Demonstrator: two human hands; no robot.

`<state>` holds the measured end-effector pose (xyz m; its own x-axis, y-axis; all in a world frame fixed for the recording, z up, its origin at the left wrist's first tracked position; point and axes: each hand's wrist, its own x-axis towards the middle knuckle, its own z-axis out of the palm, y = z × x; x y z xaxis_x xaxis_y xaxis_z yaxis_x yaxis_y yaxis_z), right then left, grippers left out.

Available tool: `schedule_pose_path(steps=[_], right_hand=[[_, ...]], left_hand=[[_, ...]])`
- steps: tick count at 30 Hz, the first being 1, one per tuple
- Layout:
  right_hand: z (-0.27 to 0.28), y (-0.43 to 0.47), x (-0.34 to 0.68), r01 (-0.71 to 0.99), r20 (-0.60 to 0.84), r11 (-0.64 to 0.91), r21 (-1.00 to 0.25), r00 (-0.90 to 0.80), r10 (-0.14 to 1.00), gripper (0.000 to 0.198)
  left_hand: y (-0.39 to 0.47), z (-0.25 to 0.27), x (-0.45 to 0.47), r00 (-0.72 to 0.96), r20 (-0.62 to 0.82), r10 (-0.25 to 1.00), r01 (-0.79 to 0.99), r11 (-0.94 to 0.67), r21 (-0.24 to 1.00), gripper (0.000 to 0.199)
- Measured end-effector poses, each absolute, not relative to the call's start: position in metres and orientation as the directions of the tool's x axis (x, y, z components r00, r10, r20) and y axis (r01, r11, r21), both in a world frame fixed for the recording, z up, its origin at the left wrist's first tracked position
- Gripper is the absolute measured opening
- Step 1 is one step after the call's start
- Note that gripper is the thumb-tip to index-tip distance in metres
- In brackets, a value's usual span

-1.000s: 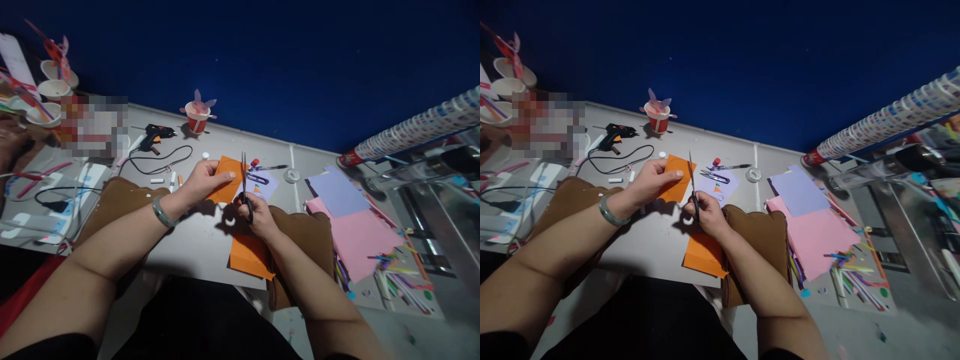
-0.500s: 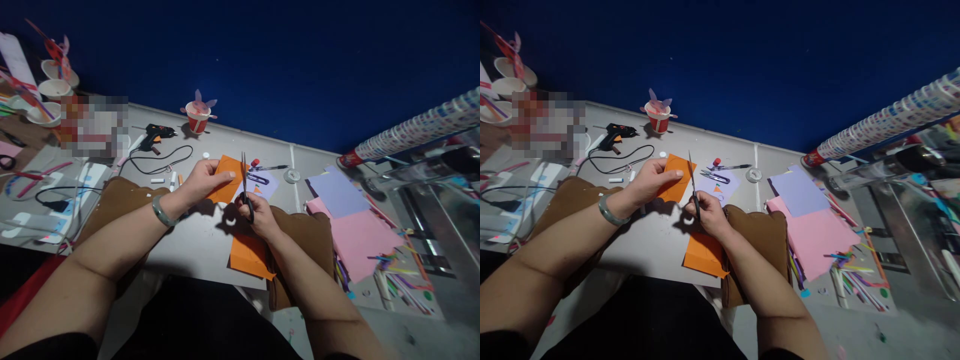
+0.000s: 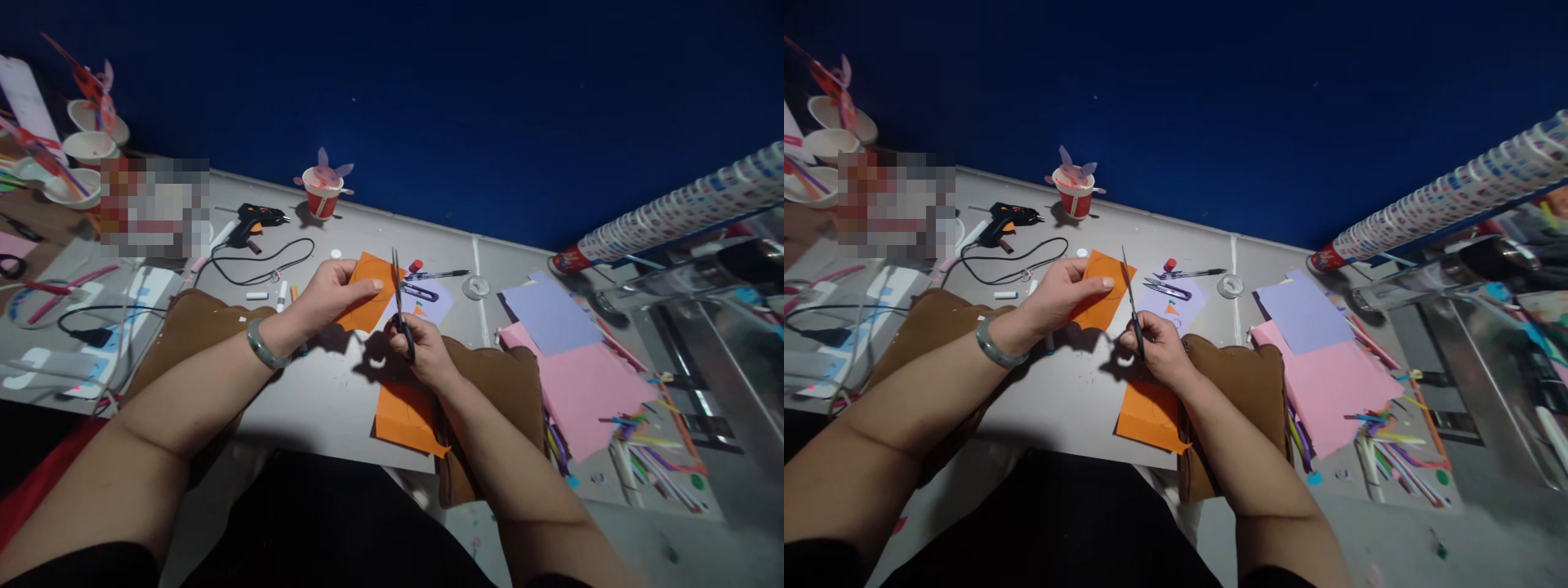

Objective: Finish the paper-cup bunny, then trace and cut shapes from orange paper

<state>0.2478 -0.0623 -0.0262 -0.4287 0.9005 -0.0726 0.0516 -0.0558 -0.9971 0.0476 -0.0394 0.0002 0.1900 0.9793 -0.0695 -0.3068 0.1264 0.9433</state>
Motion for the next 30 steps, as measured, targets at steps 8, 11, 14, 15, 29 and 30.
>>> schedule_pose_path(steps=[8,11,14,15,29,30], right_hand=[[-0.024,-0.061,0.248,0.080,-0.086,-0.057,-0.995,-0.423,0.902,0.068],[-0.023,-0.061,0.249,0.085,-0.092,-0.062,-0.994,-0.419,0.903,0.068],[-0.023,-0.061,0.249,0.080,-0.086,-0.058,-0.995,-0.417,0.905,0.066],[-0.023,-0.060,0.250,0.077,-0.080,-0.052,-0.996,-0.415,0.906,0.064],[-0.022,-0.058,0.254,0.128,-0.087,-0.031,-0.991,-0.459,0.884,0.064],[-0.022,-0.058,0.254,0.131,-0.086,-0.028,-0.991,-0.458,0.885,0.064]], left_hand=[[-0.039,-0.001,0.046,0.186,-0.062,0.981,-0.290,0.115,0.950,0.038],[-0.038,-0.003,0.046,0.192,-0.051,0.980,-0.293,0.107,0.950,0.038],[-0.038,-0.005,0.046,0.197,-0.048,0.979,-0.299,0.107,0.948,0.038],[-0.038,-0.005,0.045,0.199,-0.048,0.979,-0.300,0.107,0.948,0.038],[-0.038,0.005,0.041,0.235,-0.105,0.966,-0.225,0.159,0.961,0.030],[-0.037,0.005,0.041,0.236,-0.098,0.967,-0.227,0.153,0.962,0.030]])
